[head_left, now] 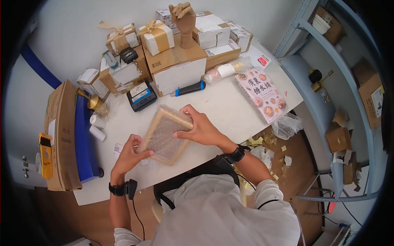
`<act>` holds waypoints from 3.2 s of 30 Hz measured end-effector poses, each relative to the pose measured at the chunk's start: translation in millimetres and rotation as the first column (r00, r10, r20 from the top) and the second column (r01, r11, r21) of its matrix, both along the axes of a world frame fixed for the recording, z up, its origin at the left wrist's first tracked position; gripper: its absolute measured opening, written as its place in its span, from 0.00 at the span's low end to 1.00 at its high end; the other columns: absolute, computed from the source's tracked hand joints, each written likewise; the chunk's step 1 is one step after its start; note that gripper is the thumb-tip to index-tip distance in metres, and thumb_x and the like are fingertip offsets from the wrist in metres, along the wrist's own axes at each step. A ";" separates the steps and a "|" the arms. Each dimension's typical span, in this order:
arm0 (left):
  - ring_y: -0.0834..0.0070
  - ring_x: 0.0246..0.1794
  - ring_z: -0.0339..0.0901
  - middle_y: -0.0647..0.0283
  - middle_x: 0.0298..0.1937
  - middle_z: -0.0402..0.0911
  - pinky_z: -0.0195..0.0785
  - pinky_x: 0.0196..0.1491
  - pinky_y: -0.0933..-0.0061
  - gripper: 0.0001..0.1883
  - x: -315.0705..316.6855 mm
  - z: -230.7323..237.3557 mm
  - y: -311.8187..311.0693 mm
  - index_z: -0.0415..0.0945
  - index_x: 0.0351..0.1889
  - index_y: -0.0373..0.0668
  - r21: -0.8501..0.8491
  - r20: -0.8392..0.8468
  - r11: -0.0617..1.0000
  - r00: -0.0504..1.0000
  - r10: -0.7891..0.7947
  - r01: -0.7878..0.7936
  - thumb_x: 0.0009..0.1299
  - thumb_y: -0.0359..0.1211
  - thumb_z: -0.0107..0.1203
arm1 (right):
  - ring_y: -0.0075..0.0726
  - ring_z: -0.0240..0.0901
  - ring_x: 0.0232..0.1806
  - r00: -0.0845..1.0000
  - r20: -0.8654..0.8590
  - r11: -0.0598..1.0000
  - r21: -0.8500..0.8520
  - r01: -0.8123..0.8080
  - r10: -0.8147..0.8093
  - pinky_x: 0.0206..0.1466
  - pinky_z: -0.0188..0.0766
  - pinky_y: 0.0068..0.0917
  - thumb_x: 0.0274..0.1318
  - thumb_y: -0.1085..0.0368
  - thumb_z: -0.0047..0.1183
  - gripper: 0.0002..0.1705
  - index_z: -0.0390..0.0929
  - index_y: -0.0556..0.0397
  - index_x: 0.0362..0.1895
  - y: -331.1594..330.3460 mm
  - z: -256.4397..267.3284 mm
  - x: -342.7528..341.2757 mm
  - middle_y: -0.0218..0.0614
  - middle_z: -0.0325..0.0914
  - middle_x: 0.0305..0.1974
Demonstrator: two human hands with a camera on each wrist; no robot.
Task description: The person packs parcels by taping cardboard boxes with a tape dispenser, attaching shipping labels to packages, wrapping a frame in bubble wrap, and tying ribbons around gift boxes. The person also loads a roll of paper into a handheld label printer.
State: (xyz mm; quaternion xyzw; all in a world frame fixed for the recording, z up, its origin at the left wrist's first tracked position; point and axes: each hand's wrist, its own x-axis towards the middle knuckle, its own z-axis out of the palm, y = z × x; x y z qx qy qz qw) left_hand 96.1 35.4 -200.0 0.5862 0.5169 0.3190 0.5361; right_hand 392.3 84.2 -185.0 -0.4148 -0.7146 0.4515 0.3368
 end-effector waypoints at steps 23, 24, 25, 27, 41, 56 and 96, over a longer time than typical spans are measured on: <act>0.68 0.47 0.85 0.56 0.50 0.82 0.82 0.46 0.69 0.26 115.6 16.0 20.2 0.66 0.64 0.38 -0.226 0.319 0.973 0.948 0.020 0.055 0.71 0.34 0.63 | 0.37 0.80 0.51 0.873 -0.207 0.879 0.095 0.468 -0.442 0.55 0.74 0.31 0.59 0.53 0.66 0.38 0.66 0.62 0.64 -2.6 -17.3 59.6 0.49 0.81 0.51; 0.66 0.45 0.86 0.56 0.48 0.83 0.83 0.46 0.68 0.25 115.4 15.0 19.2 0.68 0.62 0.37 -0.211 0.223 0.976 0.975 -0.004 0.052 0.71 0.35 0.63 | 0.34 0.79 0.50 0.891 -0.242 0.917 0.013 0.399 -0.384 0.55 0.73 0.30 0.58 0.54 0.67 0.36 0.68 0.62 0.63 4.3 -16.4 80.7 0.45 0.81 0.51; 0.66 0.45 0.86 0.56 0.48 0.83 0.83 0.46 0.68 0.25 112.9 14.7 18.9 0.68 0.62 0.37 -0.211 0.228 0.976 0.974 -0.007 0.056 0.71 0.35 0.63 | 0.31 0.78 0.50 0.902 -0.281 0.945 -0.067 0.322 -0.327 0.55 0.73 0.29 0.57 0.54 0.67 0.35 0.71 0.62 0.62 9.1 -14.7 101.2 0.42 0.81 0.51; 0.65 0.42 0.86 0.56 0.45 0.83 0.83 0.45 0.67 0.21 102.1 14.1 20.0 0.70 0.57 0.36 -0.260 0.136 0.954 0.983 -0.119 0.152 0.72 0.36 0.63 | 0.27 0.76 0.49 0.915 -0.206 0.938 -0.103 0.332 -0.346 0.55 0.72 0.26 0.55 0.54 0.69 0.36 0.72 0.61 0.62 13.5 -10.0 137.4 0.36 0.81 0.49; 0.74 0.27 0.83 0.59 0.37 0.83 0.75 0.28 0.76 0.13 73.3 -17.7 34.8 0.74 0.49 0.36 -0.198 0.007 0.972 0.992 -0.126 0.124 0.73 0.33 0.59 | 0.48 0.82 0.40 0.383 0.464 0.598 0.681 0.422 -0.799 0.47 0.77 0.39 0.43 0.49 0.71 0.29 0.84 0.54 0.46 20.7 -10.6 166.3 0.42 0.86 0.39; 0.83 0.09 0.69 0.68 0.17 0.75 0.57 0.12 0.80 0.09 77.5 -31.4 53.4 0.76 0.38 0.34 -0.043 -0.063 0.995 0.994 0.084 -0.087 0.73 0.32 0.60 | 0.41 0.84 0.43 0.337 -0.035 0.339 -0.091 0.936 -0.941 0.37 0.83 0.31 0.50 0.50 0.69 0.37 0.76 0.61 0.59 206.4 -32.4 333.7 0.49 0.82 0.51; 0.85 0.09 0.69 0.67 0.12 0.74 0.56 0.14 0.80 0.12 80.3 -40.0 51.5 0.75 0.29 0.35 0.080 -0.184 0.983 0.967 0.177 -0.165 0.67 0.31 0.67 | 0.32 0.78 0.46 0.294 -0.677 0.121 0.291 0.949 -0.675 0.53 0.72 0.29 0.58 0.62 0.66 0.27 0.72 0.63 0.57 248.8 63.9 372.9 0.42 0.81 0.49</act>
